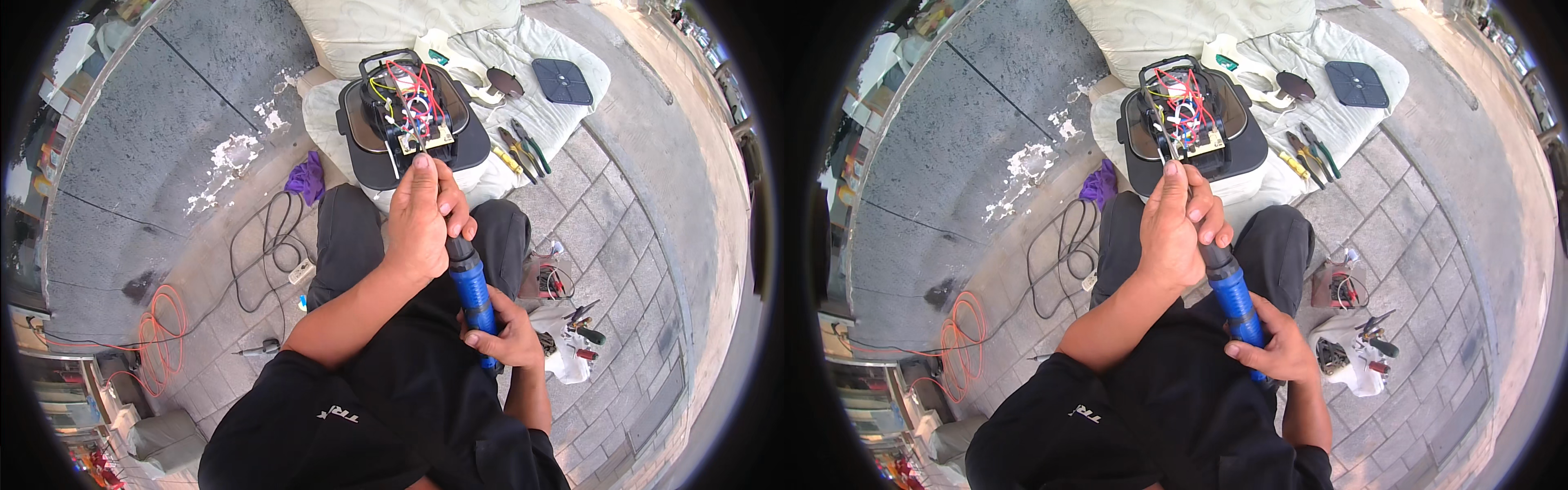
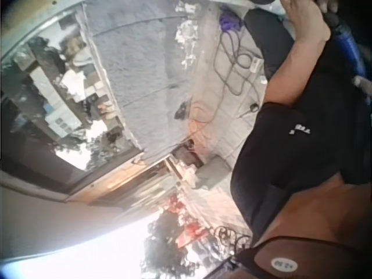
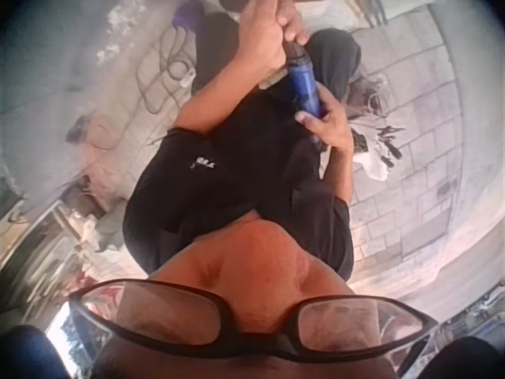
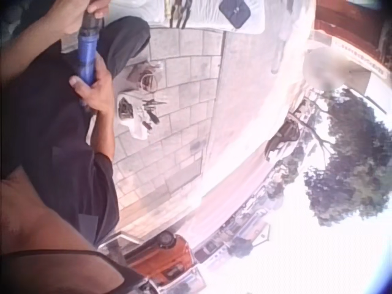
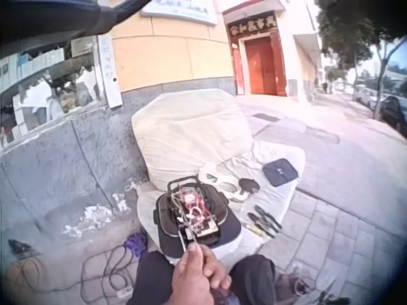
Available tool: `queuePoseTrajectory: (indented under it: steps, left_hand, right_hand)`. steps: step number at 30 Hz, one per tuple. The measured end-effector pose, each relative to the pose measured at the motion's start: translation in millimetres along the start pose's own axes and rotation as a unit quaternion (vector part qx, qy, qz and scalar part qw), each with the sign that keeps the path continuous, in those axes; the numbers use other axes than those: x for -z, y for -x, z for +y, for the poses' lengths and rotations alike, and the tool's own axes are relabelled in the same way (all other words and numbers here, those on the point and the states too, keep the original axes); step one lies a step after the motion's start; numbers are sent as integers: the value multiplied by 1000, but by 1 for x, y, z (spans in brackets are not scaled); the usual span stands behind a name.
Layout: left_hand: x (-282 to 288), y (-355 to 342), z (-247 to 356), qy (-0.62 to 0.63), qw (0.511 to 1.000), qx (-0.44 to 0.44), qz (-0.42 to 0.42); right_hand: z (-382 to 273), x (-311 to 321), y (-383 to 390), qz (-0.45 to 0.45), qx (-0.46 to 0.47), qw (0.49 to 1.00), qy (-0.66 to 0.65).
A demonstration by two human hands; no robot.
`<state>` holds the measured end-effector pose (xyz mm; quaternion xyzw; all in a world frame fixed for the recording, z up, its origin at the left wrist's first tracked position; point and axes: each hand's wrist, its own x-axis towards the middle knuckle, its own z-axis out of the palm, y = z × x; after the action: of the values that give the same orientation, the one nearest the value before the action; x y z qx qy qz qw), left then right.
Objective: The person uses a power drill to remove screws from a small electronic device, then organizes and secures the internal wires with zip ties. They briefly walk into a nearby shop to retrieve more zip ties and return to continue bundling the wires.
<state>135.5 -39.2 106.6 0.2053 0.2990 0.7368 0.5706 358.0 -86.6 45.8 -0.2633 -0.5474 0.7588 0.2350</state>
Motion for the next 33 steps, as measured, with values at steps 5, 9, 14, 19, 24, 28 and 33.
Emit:
queuePoseTrajectory:
  steps: [5, 9, 14, 19, 24, 28, 33]
  left_hand:
    - [-11, -25, 46, 150, 986, -28, 61]
    - [-17, -47, 60, 240, 962, -83, 100]
    - [-25, -36, 37, 234, 961, -107, 105]
    - [16, 11, 1, 187, 980, 34, -57]
    - [62, 35, 0, -98, 972, 75, -199]
    - [121, 21, 23, -364, 907, -200, -69]
    - [133, -47, 45, -566, 764, -308, 21]
  right_hand:
    - [-8, 28, -14, 85, 191, 966, -150]
    - [-21, -12, -67, 148, 394, 896, 142]
    - [-64, -48, -131, 223, 516, 812, -160]
    - [-137, -20, -130, 176, 574, 783, -161]
    - [-197, -2, -138, 70, 571, 813, -91]
    - [-246, 9, -157, 38, 525, 850, -3]
    - [-277, 21, -196, -12, 471, 880, 53]
